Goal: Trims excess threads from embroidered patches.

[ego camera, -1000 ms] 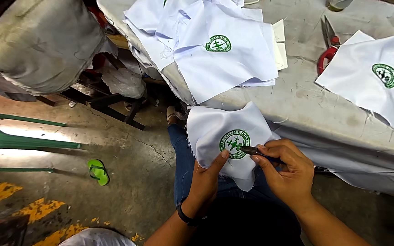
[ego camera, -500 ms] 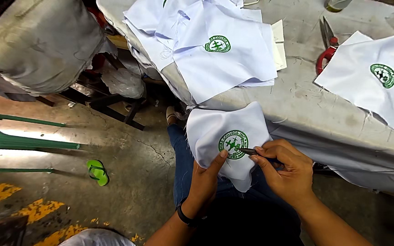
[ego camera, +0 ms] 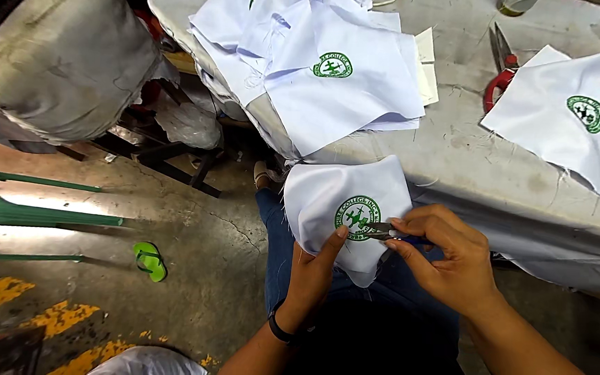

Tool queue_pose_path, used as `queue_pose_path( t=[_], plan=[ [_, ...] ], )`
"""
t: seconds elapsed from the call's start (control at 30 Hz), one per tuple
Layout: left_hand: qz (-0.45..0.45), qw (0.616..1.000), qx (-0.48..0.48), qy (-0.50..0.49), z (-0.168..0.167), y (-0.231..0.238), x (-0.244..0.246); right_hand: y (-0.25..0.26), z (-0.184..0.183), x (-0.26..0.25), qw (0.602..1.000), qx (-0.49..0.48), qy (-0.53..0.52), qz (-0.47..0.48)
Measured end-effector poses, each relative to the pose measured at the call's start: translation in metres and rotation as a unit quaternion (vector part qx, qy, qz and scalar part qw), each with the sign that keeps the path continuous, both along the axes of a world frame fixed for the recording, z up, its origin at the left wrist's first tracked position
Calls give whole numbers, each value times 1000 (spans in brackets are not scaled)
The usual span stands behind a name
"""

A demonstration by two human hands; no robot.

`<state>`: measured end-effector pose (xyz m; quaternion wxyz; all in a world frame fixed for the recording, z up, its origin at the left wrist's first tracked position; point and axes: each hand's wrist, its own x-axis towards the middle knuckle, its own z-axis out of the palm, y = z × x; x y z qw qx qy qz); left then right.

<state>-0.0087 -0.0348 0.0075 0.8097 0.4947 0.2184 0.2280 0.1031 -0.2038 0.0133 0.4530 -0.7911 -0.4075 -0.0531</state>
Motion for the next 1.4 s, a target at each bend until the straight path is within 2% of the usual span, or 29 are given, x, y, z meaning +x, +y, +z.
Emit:
queue_pose_path(
  t=[0.43, 0.73, 0.83, 1.0, 1.23, 1.4],
  plan=[
    [-28, 999, 16, -3, 2, 5, 0, 1, -1, 9, 998, -18, -48, 24],
    [-30, 999, 14, 9, 3, 7, 1, 1, -6, 10, 999, -13, 1, 39],
    [-30, 999, 5, 11, 3, 7, 2, 2, -6, 9, 999, 16, 30, 34],
    [-33, 999, -31, 11, 7, 14, 4, -2, -2, 11, 981, 124, 148, 0],
    [-35, 998, -55, 20, 14, 25, 5, -8, -3, 14, 968, 193, 156, -42],
    [-24, 1000, -8, -8, 12, 27, 4, -9, 1, 9, 979, 164, 118, -40]
  ],
)
